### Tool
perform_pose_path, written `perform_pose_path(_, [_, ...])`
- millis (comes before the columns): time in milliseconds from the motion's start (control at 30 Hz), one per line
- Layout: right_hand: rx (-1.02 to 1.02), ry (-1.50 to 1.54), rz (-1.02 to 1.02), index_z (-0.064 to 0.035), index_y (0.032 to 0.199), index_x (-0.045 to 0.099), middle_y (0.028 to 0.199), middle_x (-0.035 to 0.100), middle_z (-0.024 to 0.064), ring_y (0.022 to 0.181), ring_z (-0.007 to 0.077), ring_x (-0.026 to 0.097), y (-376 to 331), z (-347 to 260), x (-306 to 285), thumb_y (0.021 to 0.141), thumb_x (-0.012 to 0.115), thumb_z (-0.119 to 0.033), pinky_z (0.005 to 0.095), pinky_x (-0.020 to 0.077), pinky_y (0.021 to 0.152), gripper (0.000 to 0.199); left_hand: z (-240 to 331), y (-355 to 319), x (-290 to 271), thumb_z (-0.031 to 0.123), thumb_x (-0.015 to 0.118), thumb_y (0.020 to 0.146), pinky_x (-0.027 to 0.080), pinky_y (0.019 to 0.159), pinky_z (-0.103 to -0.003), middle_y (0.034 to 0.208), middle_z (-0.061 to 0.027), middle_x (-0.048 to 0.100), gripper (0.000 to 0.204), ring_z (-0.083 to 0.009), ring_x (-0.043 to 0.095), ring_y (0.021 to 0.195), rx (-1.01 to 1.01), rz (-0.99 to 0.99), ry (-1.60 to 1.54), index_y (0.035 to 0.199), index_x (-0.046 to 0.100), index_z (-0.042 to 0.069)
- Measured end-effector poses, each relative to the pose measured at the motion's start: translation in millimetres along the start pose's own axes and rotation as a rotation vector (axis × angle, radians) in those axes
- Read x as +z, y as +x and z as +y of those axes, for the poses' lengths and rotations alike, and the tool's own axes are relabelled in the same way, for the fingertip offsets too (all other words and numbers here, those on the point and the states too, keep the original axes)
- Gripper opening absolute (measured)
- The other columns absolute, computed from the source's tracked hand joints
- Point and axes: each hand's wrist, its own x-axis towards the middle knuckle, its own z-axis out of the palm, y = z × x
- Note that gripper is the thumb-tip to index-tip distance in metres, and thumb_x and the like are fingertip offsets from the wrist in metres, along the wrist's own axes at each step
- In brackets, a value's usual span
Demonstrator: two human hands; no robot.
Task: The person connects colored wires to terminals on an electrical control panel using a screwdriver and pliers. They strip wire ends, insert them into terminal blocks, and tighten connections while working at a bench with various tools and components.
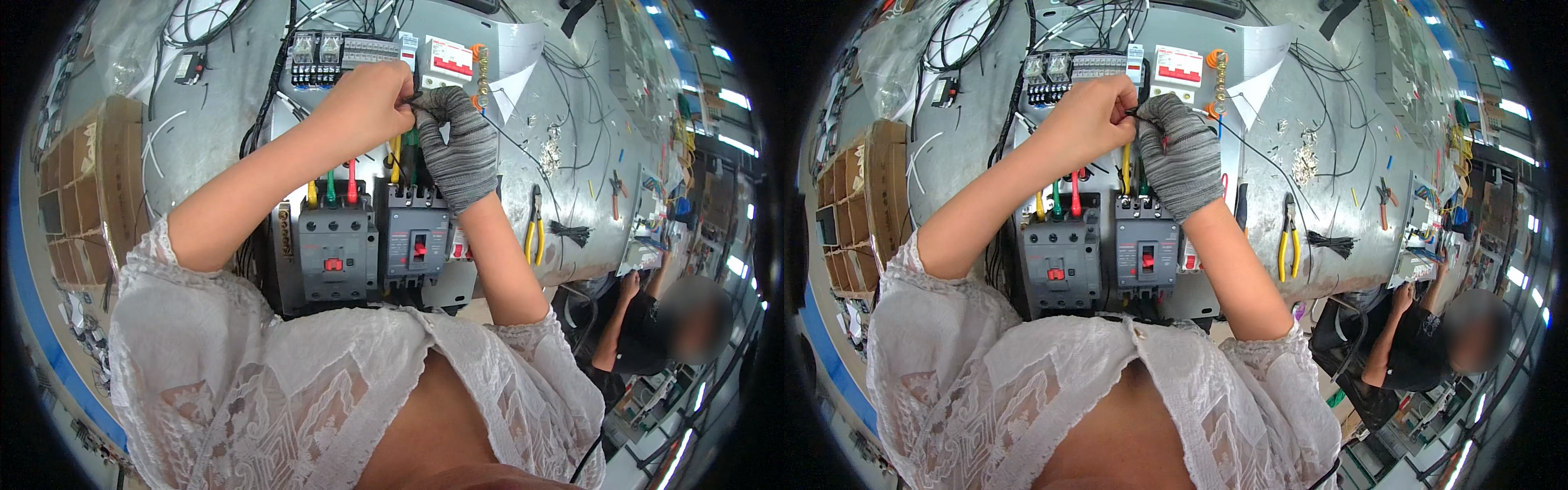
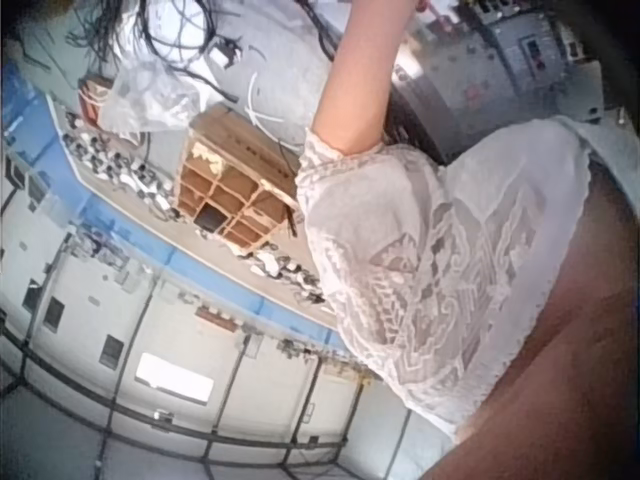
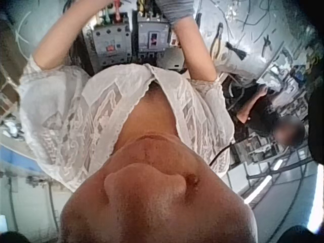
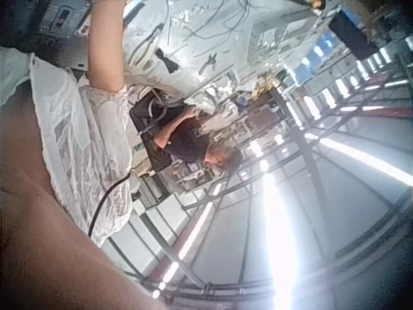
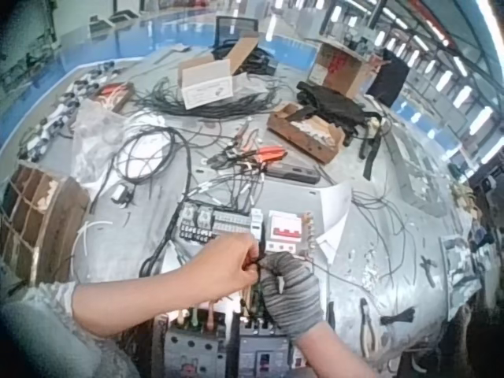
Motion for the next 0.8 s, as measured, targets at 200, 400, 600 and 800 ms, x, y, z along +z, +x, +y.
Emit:
perform_pose_path(200, [0.177,0.145,-0.047,-0.0008,0.092,0.060,0.079,0.065,0.0164,0.074,0.0313,0.065,-0.3,14.9,7.3,0.083,0.062,-0.004,0.0374,0.0512,0.068,0.010,-10.8,4.7,-2.6,0.005,0.061,0.077,0.048,0.061,-0.025,0.072,-0.0068,0.064,0.010,-0.0115,0.061,0.066,-0.192,-0.145,-0.360,0.082,0.055,-0.001])
perform_pose_path(400, [0.241,0.096,-0.110,0.0000,0.090,0.063,0.080,0.066,0.0179,0.073,0.0313,0.064,1.1,22.6,2.6,0.087,0.062,-0.015,0.0384,0.0506,0.069,0.015,-8.6,3.5,-13.0,0.008,0.064,0.082,0.048,0.065,-0.021,0.080,-0.0040,0.065,0.009,-0.0083,0.060,0.069,-0.407,-0.297,-0.751,0.086,0.058,0.004])
perform_pose_path(600, [0.345,0.210,-0.133,0.0004,0.091,0.062,0.081,0.067,0.0153,0.074,0.0251,0.065,0.2,24.0,1.1,0.086,0.063,-0.011,0.0341,0.0514,0.070,0.012,-21.0,0.0,-20.0,0.007,0.066,0.082,0.048,0.069,-0.023,0.082,-0.0024,0.063,0.011,-0.0075,0.058,0.072,-0.273,-0.445,-0.659,0.090,0.061,0.003])
perform_pose_path(800, [0.389,0.373,-0.188,-0.0016,0.099,0.059,0.089,0.066,0.0048,0.077,0.0102,0.060,1.1,21.7,-2.5,0.086,0.065,-0.003,0.0241,0.0500,0.070,0.015,-25.9,-2.7,-5.8,0.006,0.063,0.085,0.044,0.063,-0.022,0.076,-0.0001,0.060,0.008,-0.0049,0.053,0.069,-0.083,-0.388,-0.481,0.091,0.062,0.000])
